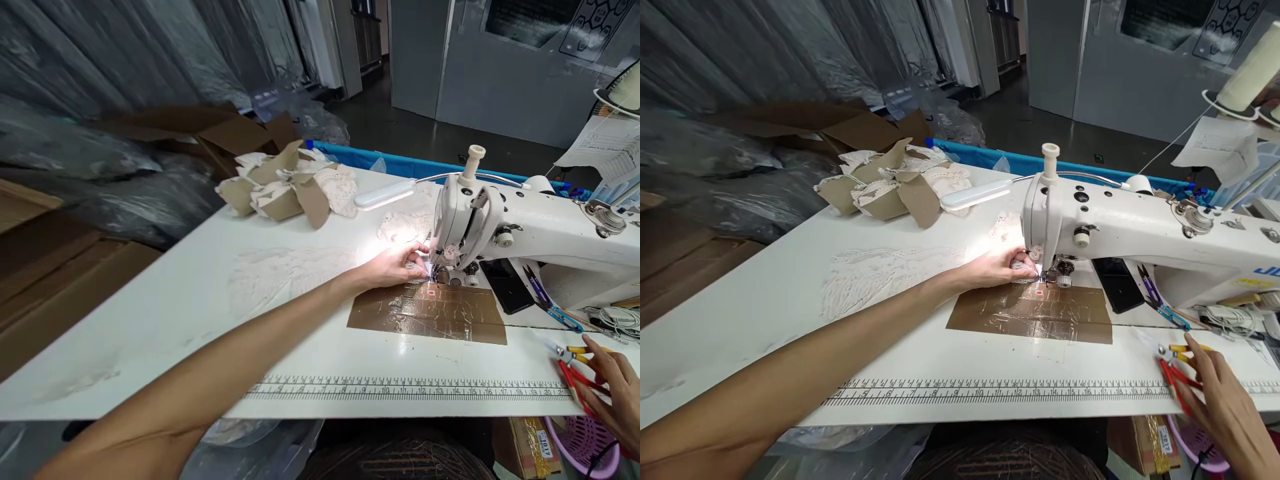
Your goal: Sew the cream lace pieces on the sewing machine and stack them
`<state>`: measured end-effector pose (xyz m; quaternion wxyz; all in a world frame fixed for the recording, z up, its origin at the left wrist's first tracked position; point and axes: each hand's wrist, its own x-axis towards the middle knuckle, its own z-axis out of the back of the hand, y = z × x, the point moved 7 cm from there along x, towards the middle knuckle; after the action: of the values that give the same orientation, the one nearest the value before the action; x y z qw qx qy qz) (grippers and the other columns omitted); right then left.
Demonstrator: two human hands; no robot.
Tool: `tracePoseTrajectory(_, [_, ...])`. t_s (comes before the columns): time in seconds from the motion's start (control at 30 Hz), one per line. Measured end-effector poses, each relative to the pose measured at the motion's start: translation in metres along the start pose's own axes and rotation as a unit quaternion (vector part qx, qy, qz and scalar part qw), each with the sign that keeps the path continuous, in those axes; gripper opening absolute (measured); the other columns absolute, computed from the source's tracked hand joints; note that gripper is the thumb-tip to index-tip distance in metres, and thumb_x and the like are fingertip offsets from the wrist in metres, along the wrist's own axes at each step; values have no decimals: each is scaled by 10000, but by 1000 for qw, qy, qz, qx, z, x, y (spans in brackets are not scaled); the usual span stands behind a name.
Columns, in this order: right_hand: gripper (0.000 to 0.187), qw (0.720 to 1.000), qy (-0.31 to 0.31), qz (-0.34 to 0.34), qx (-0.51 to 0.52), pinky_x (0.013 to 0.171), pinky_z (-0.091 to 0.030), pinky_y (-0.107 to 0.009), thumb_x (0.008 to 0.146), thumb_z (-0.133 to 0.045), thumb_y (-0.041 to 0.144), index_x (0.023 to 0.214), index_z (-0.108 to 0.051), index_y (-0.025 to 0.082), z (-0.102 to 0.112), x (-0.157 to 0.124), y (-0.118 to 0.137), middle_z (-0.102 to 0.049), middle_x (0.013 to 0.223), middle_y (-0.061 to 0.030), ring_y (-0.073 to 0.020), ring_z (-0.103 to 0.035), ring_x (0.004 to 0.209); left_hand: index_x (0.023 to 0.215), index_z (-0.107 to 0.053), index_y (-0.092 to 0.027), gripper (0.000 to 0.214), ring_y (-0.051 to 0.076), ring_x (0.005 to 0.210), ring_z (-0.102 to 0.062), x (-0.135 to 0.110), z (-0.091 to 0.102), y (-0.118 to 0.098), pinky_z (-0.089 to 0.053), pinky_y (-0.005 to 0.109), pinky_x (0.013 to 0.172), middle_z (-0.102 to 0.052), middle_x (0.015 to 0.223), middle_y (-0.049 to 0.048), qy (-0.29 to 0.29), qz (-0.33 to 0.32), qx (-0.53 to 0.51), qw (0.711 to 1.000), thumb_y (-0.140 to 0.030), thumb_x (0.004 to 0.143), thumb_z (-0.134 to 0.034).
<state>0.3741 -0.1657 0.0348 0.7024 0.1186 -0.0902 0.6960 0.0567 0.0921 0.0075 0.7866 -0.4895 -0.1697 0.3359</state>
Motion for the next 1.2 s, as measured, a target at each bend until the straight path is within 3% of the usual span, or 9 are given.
tracePoseTrajectory(0.13, [465, 995, 42, 49, 75, 527, -509, -264, 973, -435, 449, 1379, -507, 233, -7, 28, 47, -667, 845, -52, -162, -621, 575, 1117, -478, -204, 339, 184, 833, -658, -1, -2, 0, -479, 306, 728, -693, 921, 44, 12, -29, -27, 999, -313, 838, -636])
tracePoseTrajectory(0.27, [374, 986, 68, 149, 43, 484, -406, -243, 961, -431, 404, 1172, -660, 199, -19, 79, 114, -724, 840, -60, -146, -638, 548, 1152, -468, -209, 360, 181, 813, -653, -3, -2, 1, -476, 309, 729, -681, 885, 35, 12, -46, -40, 998, -323, 847, -621])
tracePoseTrajectory(0.43, [486, 981, 132, 121, -69, 468, -257, -266, 945, -400, 581, 960, -662, 172, -37, 135, 158, -718, 810, -88, -200, -660, 586, 1191, -460, -190, 417, 192, 842, -659, -2, -3, 5, -492, 311, 759, -680, 883, 39, 21, -37, -53, 998, -313, 824, -615])
tracePoseTrajectory(0.6, [553, 968, 189, 105, -126, 497, -265, -263, 924, -416, 647, 1024, -655, 159, -47, 152, 173, -684, 702, -96, -246, -685, 648, 1236, -450, -178, 482, 200, 828, -675, 0, -3, 9, -514, 328, 772, -692, 882, 45, 17, 1, -96, 995, -287, 804, -637])
tracePoseTrajectory(0.8, [501, 970, 171, 111, -133, 496, -276, -263, 904, -466, 633, 1025, -678, 195, -47, 157, 182, -705, 728, -85, -246, -685, 648, 1268, -470, -193, 498, 206, 841, -681, -1, -2, 6, -514, 309, 735, -697, 908, 42, 7, -29, -78, 996, -259, 796, -614])
tracePoseTrajectory(1.2, [349, 969, 191, 123, -95, 559, -352, -289, 949, -487, 499, 967, -672, 204, -50, 161, 190, -740, 799, -74, -257, -700, 722, 1275, -480, -157, 534, 204, 846, -670, -1, 1, 7, -506, 315, 764, -676, 899, 34, -13, -7, -44, 999, -310, 788, -639])
